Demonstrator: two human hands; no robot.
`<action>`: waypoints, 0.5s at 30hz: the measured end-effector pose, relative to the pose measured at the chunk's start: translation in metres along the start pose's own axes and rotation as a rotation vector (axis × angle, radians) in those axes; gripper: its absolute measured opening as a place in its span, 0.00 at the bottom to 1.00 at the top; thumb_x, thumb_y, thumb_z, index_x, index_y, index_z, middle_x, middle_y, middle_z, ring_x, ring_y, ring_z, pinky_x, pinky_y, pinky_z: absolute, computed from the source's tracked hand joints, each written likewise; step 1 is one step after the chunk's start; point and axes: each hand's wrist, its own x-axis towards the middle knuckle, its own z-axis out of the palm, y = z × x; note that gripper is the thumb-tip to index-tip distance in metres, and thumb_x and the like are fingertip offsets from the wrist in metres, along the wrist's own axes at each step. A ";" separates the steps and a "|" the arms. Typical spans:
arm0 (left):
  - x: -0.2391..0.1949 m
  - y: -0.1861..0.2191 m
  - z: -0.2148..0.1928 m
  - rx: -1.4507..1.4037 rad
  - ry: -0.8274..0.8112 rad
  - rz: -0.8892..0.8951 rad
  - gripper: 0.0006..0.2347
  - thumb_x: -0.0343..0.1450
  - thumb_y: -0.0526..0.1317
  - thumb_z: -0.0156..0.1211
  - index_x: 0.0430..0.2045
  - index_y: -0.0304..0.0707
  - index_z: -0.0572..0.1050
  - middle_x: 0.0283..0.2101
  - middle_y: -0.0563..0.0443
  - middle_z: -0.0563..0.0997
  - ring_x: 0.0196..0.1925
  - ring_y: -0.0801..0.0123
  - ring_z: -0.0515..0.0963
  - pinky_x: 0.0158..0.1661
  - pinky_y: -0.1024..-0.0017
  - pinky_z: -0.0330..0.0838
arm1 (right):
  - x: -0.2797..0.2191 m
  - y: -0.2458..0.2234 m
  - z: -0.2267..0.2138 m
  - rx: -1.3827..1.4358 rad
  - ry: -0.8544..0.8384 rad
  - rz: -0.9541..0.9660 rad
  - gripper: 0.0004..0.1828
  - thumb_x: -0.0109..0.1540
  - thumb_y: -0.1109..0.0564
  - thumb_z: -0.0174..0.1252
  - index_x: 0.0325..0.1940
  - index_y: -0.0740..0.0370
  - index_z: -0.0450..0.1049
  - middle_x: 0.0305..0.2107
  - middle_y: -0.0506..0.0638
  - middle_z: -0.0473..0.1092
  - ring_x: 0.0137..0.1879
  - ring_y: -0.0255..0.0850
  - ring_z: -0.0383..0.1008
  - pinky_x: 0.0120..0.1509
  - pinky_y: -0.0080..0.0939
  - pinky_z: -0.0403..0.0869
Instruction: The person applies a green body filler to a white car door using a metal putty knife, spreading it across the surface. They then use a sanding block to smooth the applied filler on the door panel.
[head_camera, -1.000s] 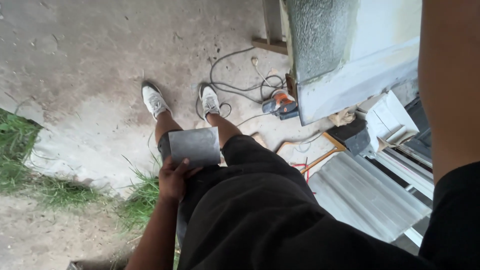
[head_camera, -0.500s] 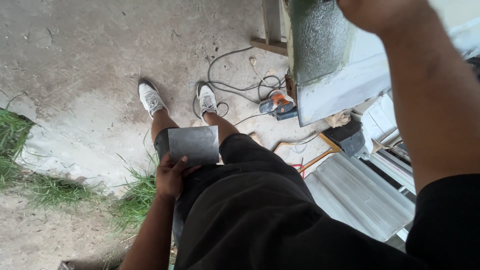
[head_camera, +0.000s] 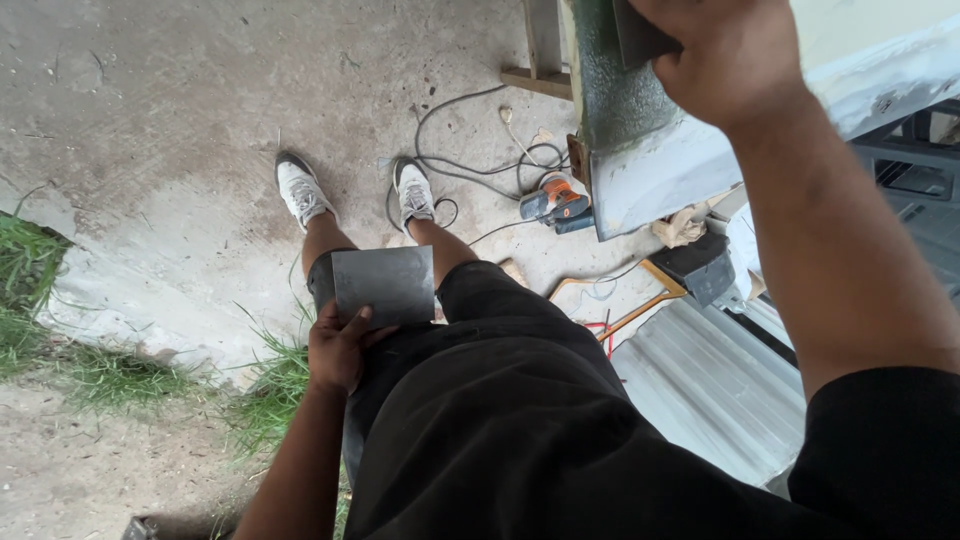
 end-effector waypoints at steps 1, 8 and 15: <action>-0.002 0.001 0.001 0.002 0.000 0.000 0.11 0.74 0.28 0.64 0.51 0.31 0.77 0.47 0.38 0.83 0.50 0.50 0.83 0.47 0.53 0.89 | 0.001 -0.007 -0.007 0.001 0.000 0.002 0.46 0.55 0.58 0.72 0.81 0.44 0.83 0.66 0.52 0.82 0.63 0.58 0.81 0.44 0.56 0.79; -0.001 -0.003 -0.002 0.007 -0.007 0.011 0.11 0.74 0.28 0.64 0.50 0.29 0.78 0.46 0.36 0.84 0.47 0.47 0.85 0.47 0.53 0.89 | -0.016 -0.039 -0.028 0.128 0.075 -0.039 0.45 0.51 0.67 0.69 0.76 0.57 0.86 0.69 0.53 0.78 0.63 0.56 0.83 0.54 0.52 0.85; -0.005 0.003 0.003 0.030 0.017 0.001 0.13 0.73 0.29 0.65 0.52 0.30 0.78 0.47 0.36 0.83 0.47 0.46 0.84 0.46 0.54 0.90 | -0.049 -0.062 -0.022 0.198 0.106 -0.041 0.39 0.55 0.72 0.66 0.72 0.63 0.85 0.68 0.63 0.77 0.74 0.67 0.77 0.74 0.68 0.84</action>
